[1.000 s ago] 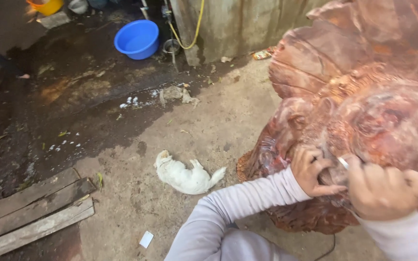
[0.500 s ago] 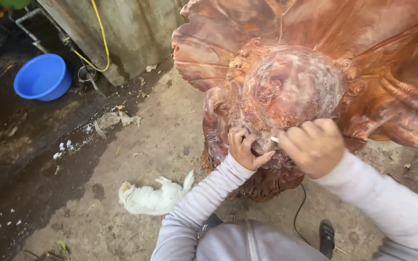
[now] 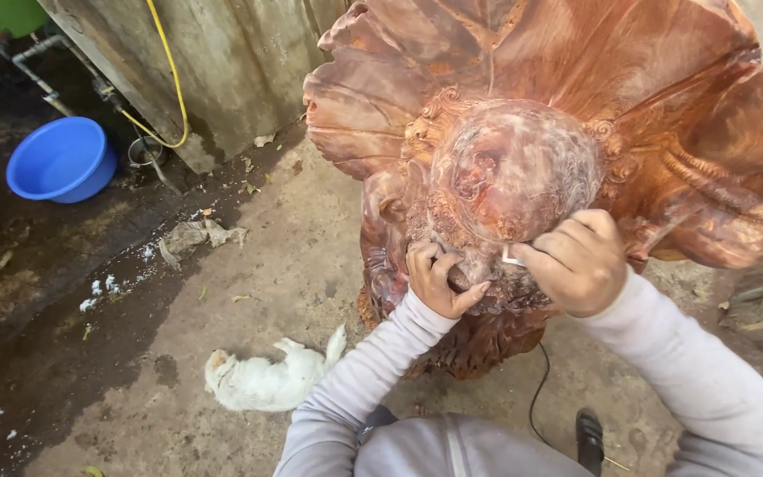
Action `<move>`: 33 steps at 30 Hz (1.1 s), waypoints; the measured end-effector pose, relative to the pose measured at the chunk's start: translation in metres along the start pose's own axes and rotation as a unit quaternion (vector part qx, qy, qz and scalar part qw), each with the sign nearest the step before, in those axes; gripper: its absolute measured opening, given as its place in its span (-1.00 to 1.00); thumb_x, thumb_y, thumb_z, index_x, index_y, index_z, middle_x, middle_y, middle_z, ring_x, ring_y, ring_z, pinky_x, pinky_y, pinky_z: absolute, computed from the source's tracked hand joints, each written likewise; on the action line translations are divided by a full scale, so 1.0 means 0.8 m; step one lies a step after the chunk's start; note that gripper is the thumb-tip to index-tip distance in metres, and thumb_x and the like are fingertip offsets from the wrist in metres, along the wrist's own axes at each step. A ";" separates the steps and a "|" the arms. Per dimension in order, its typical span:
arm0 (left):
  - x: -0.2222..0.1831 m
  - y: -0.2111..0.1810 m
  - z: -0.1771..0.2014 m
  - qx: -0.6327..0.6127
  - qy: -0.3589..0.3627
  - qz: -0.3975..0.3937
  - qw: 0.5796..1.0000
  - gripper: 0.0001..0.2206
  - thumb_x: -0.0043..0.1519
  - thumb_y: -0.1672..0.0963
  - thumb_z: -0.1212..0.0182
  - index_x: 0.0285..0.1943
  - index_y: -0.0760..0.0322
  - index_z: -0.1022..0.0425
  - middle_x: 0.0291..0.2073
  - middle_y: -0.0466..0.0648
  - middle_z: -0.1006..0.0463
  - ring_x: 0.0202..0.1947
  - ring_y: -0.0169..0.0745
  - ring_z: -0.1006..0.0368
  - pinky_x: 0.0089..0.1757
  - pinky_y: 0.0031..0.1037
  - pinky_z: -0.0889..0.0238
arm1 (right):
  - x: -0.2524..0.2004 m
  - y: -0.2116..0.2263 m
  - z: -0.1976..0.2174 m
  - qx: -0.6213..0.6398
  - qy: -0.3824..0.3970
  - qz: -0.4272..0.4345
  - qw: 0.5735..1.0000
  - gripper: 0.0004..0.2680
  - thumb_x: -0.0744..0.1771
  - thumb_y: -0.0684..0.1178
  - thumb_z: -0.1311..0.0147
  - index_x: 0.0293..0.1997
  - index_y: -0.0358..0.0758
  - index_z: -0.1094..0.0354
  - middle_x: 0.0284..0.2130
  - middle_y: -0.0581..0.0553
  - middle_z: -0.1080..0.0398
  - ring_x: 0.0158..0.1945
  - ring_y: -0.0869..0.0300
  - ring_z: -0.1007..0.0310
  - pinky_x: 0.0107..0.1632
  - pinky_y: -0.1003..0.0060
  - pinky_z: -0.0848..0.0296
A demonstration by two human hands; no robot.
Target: Sanding and refining the details of a large wooden sculpture using sandpaper and a small hand tool.
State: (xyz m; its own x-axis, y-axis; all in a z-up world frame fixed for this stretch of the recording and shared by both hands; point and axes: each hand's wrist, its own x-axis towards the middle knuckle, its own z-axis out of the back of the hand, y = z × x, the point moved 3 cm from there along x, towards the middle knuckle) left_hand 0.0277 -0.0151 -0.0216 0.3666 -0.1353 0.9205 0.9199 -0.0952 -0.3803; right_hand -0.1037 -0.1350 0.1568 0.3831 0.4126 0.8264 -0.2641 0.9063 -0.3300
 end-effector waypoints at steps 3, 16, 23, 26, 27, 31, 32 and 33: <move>-0.001 -0.001 0.000 -0.005 -0.008 0.000 1.000 -0.50 0.19 -0.21 -0.24 0.00 0.16 -0.40 -0.27 0.03 -0.21 -0.21 0.22 -0.31 0.03 0.04 -0.25 | -0.002 0.014 -0.037 -0.022 -0.030 0.006 0.999 -0.88 0.37 -0.15 -0.18 -0.37 -0.11 -0.53 -0.60 0.05 -0.25 -0.55 0.17 -0.17 -0.17 0.14 -0.19; -0.006 0.002 -0.002 -0.010 -0.005 0.002 1.000 -0.51 0.18 -0.20 -0.25 0.00 0.15 -0.43 -0.26 0.01 -0.21 -0.19 0.20 -0.32 0.03 0.03 -0.25 | 0.006 0.010 -0.012 0.026 -0.023 -0.022 0.999 -0.86 0.35 -0.19 -0.22 -0.44 -0.17 -0.50 -0.61 0.02 -0.30 -0.54 0.15 -0.24 -0.19 0.17 -0.26; -0.009 0.005 -0.003 -0.015 -0.002 0.002 1.000 -0.51 0.18 -0.20 -0.26 0.01 0.16 -0.43 -0.26 0.02 -0.21 -0.17 0.23 -0.32 0.03 0.05 -0.24 | -0.146 0.046 -0.020 -0.047 -0.071 -0.025 0.996 -0.96 0.31 -0.18 -0.26 -0.32 -0.25 -0.60 -0.52 -0.16 -0.41 -0.53 0.09 -0.33 -0.33 0.21 -0.42; -0.009 0.006 -0.002 -0.010 0.001 -0.002 1.000 -0.50 0.18 -0.20 -0.25 0.01 0.16 -0.43 -0.26 0.03 -0.21 -0.16 0.25 -0.32 0.03 0.06 -0.24 | -0.090 0.063 -0.031 -0.080 -0.072 -0.025 0.994 -0.92 0.33 -0.22 -0.19 -0.34 -0.27 -0.59 -0.54 -0.14 -0.38 -0.56 0.13 -0.30 -0.40 0.29 -0.44; -0.010 0.007 -0.001 -0.006 0.002 -0.003 1.000 -0.50 0.18 -0.21 -0.25 0.01 0.16 -0.43 -0.26 0.03 -0.21 -0.16 0.26 -0.32 0.03 0.05 -0.24 | -0.066 0.066 -0.035 -0.115 -0.090 -0.028 0.989 -0.88 0.36 -0.23 -0.14 -0.33 -0.27 -0.60 -0.53 -0.12 -0.36 -0.57 0.16 -0.24 -0.44 0.35 -0.41; -0.016 0.013 -0.004 -0.002 0.005 -0.014 1.000 -0.50 0.19 -0.21 -0.23 0.00 0.17 -0.43 -0.25 0.03 -0.21 -0.15 0.24 -0.32 0.04 0.06 -0.23 | -0.068 0.069 -0.033 -0.153 -0.081 -0.037 0.984 -0.88 0.37 -0.20 -0.12 -0.29 -0.21 -0.62 -0.52 -0.10 -0.34 -0.57 0.18 -0.22 -0.45 0.36 -0.40; -0.020 0.015 -0.004 -0.004 0.004 -0.009 1.000 -0.48 0.18 -0.22 -0.24 0.00 0.16 -0.44 -0.26 0.03 -0.22 -0.16 0.24 -0.32 0.03 0.06 -0.24 | -0.075 0.070 -0.032 -0.157 -0.069 -0.060 0.983 -0.86 0.38 -0.18 -0.08 -0.25 -0.16 -0.62 -0.51 -0.07 -0.33 -0.57 0.19 -0.23 -0.47 0.36 -0.35; -0.024 0.018 -0.005 -0.006 0.003 -0.005 1.000 -0.47 0.16 -0.23 -0.25 -0.01 0.16 -0.45 -0.26 0.03 -0.23 -0.16 0.24 -0.33 0.03 0.07 -0.25 | -0.082 0.072 -0.031 -0.160 -0.056 -0.082 0.982 -0.84 0.39 -0.17 -0.05 -0.22 -0.11 -0.62 -0.49 -0.05 -0.31 -0.57 0.21 -0.24 -0.50 0.35 -0.31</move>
State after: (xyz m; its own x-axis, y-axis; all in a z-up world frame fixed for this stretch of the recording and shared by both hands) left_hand 0.0333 -0.0176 -0.0453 0.3566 -0.1403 0.9237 0.9218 -0.1080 -0.3723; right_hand -0.1221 -0.1078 0.0719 0.2923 0.2627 0.9196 0.0923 0.9493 -0.3005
